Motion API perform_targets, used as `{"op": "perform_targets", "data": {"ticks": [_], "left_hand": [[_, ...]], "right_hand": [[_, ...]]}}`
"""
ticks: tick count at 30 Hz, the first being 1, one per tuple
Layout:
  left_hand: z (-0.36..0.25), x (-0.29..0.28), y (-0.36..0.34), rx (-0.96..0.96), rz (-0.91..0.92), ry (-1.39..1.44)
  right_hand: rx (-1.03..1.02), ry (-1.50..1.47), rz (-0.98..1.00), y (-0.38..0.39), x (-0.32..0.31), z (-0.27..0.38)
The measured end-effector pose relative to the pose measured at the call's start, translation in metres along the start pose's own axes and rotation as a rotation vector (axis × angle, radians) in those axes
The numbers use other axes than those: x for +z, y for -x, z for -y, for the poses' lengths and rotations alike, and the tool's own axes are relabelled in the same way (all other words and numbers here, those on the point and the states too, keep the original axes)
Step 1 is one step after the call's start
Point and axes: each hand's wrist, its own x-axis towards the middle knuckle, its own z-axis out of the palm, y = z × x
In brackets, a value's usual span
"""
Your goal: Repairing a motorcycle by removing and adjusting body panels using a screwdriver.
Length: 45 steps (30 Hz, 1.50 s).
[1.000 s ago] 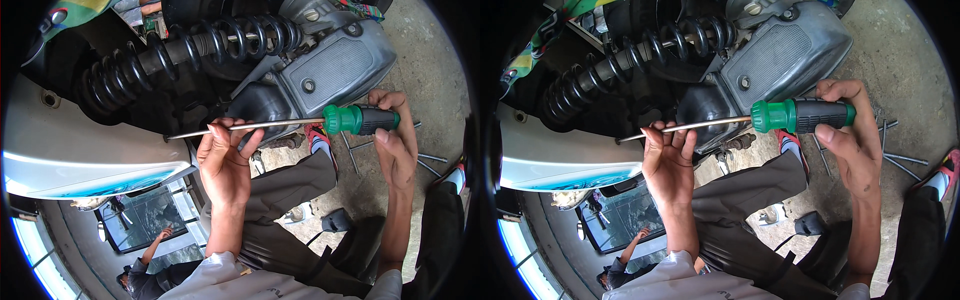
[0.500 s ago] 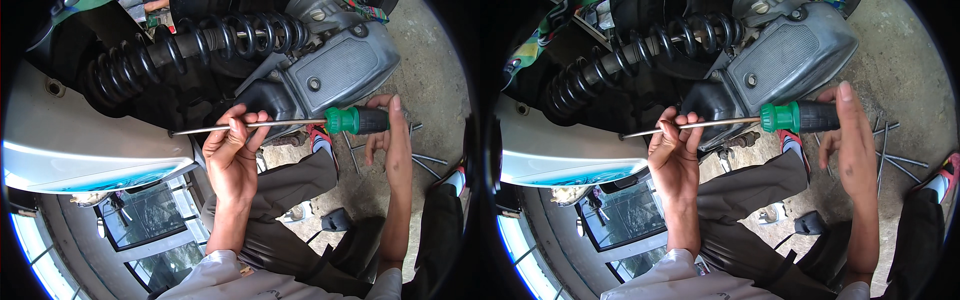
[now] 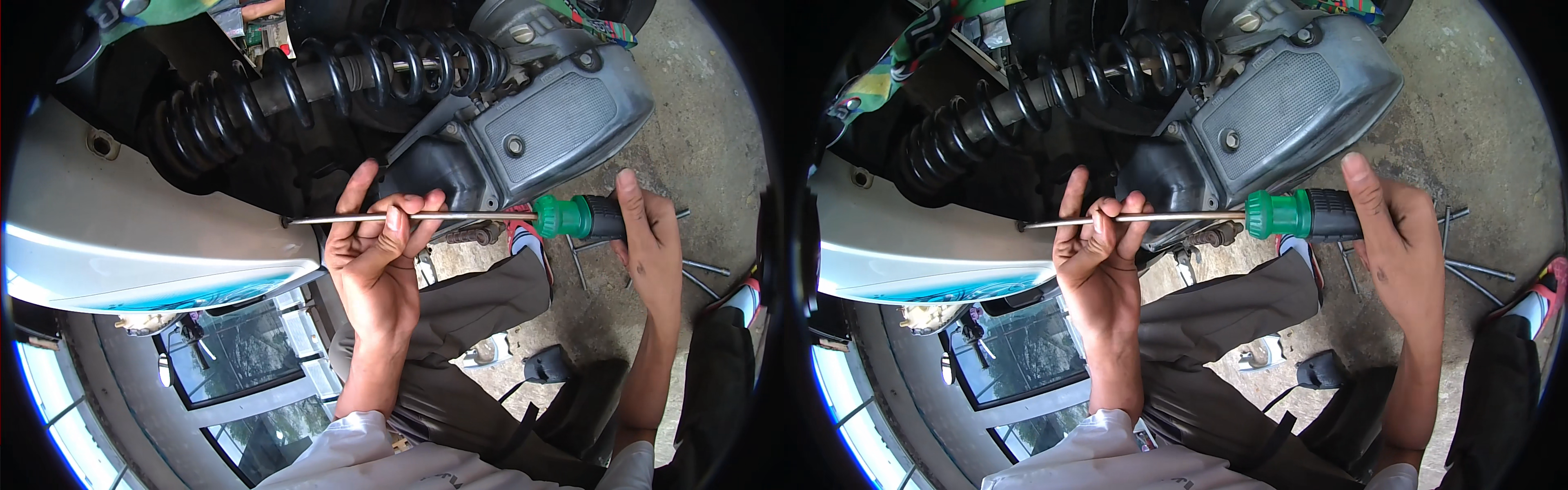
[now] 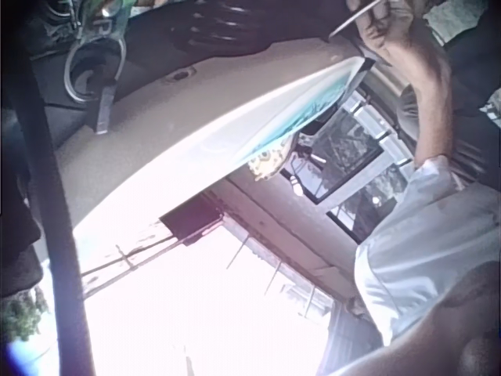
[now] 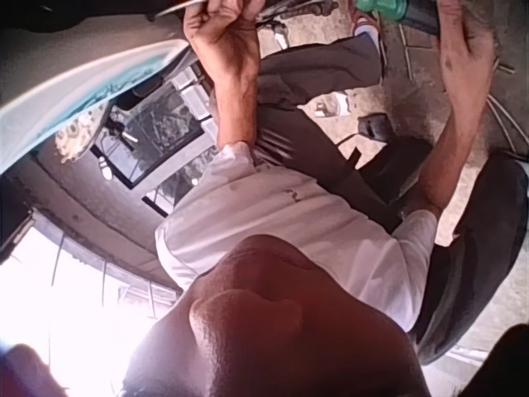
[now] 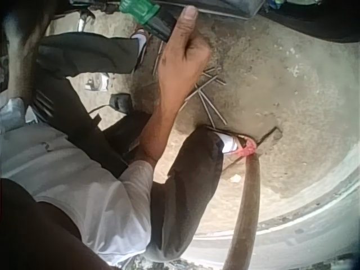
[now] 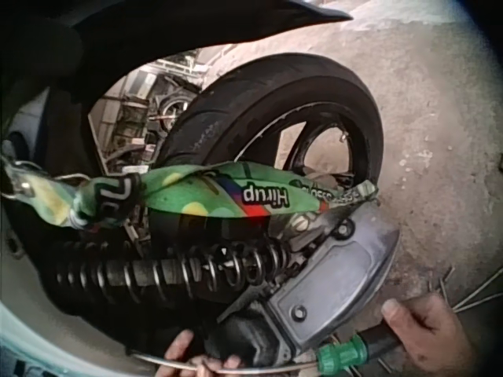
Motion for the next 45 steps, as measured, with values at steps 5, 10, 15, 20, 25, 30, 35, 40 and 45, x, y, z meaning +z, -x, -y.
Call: {"op": "perform_targets", "data": {"ticks": [5,10,15,20,25,30,35,40,45], "left_hand": [[-0.026,-0.014,-0.004,0.093,-0.190,0.532],[-0.027,-0.032,0.003,0.098,-0.237,0.657],[-0.022,-0.032,-0.005,-0.001,-0.289,0.976],[-0.023,-0.032,-0.013,0.021,-0.337,1.131],[0.000,-0.014,-0.025,0.063,-0.354,1.007],[0.002,-0.012,-0.020,0.163,-0.381,0.974],[0.010,-0.015,0.005,0.068,-0.280,0.567],[-0.025,-0.052,0.109,-0.032,0.018,0.371],[-0.001,-0.194,0.208,0.232,-0.361,0.348]], "right_hand": [[-0.178,-0.165,0.150,-0.002,-0.004,-0.008],[-0.321,-0.299,0.289,-0.005,0.001,-0.010],[-0.329,-0.217,0.446,-0.008,-0.004,0.006],[-0.190,0.007,0.539,-0.015,-0.025,0.037],[-0.018,-0.102,0.375,-0.013,-0.086,0.031],[0.049,-0.033,0.367,0.011,-0.120,0.008],[0.092,-0.260,0.365,0.049,-0.119,-0.036],[0.246,-0.183,0.479,0.098,-0.137,-0.108],[0.761,0.305,0.421,0.114,-0.160,-0.149]]}}
